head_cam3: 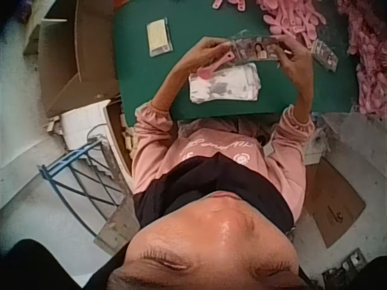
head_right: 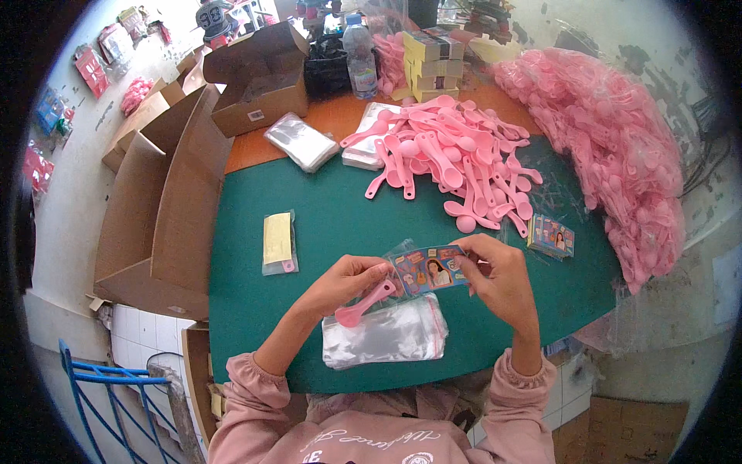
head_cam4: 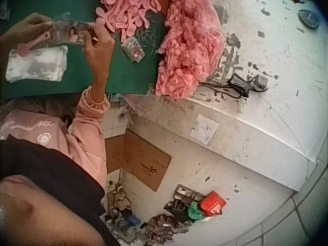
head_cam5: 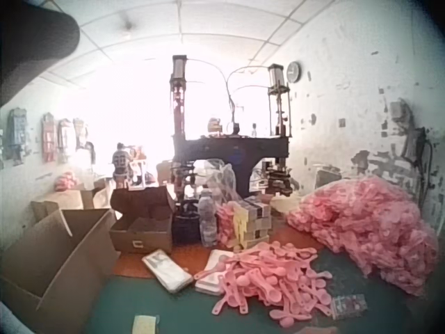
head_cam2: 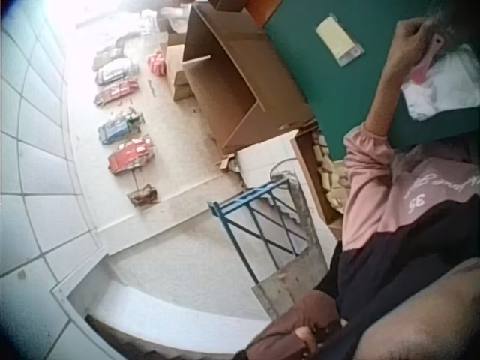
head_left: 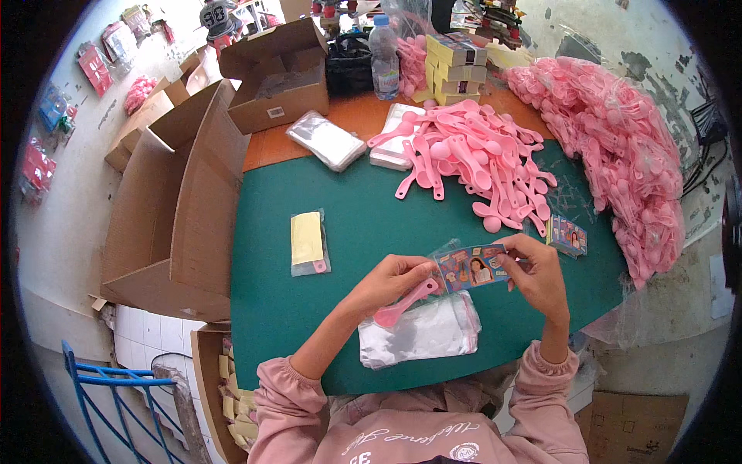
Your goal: The person repeatedly picks up pink plastic spoons and small yellow cards, places them into clear plastic bags, and sets the sealed packages on the table. The process is repeated multiple times with items taken from a large pile on the table.
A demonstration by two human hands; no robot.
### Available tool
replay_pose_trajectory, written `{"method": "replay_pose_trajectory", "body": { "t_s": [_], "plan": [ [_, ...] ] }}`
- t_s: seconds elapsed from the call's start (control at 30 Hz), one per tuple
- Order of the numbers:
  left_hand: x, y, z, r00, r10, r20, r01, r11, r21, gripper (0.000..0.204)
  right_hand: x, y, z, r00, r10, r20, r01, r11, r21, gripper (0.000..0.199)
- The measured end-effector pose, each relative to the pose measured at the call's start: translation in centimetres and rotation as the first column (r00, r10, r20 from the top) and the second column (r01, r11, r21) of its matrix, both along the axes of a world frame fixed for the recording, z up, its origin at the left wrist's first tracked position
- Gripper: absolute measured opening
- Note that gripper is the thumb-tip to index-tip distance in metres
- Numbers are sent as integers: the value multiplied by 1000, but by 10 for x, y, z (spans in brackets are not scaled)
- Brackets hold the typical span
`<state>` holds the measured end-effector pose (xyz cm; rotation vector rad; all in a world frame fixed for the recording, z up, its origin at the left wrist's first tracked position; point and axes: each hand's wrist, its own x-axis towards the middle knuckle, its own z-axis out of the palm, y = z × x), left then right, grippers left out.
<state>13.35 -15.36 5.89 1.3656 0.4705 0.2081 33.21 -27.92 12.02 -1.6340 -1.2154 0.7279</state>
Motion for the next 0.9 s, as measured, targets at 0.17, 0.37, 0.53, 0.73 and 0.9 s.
{"method": "replay_pose_trajectory", "body": {
  "t_s": [0.17,0.37,0.53,0.73,0.9],
  "plan": [
    [1,-2,-4,998,-55,-33,56,998,36,32,-4,3,1,985,151,80,-147,988,-54,9],
    [3,-7,-10,989,-143,34,133,970,202,33,-8,18,-7,854,518,48,-471,809,-353,15],
    [-1,-7,8,984,-108,-144,143,954,262,46,-14,38,-46,801,448,398,-507,860,53,18],
    [-37,23,-12,989,-126,71,116,986,122,52,5,53,-48,931,292,-219,-311,948,-61,26],
    [-42,31,-10,994,-10,105,7,1000,27,49,4,52,-46,886,168,-432,-270,945,-186,24]
  ]
}}
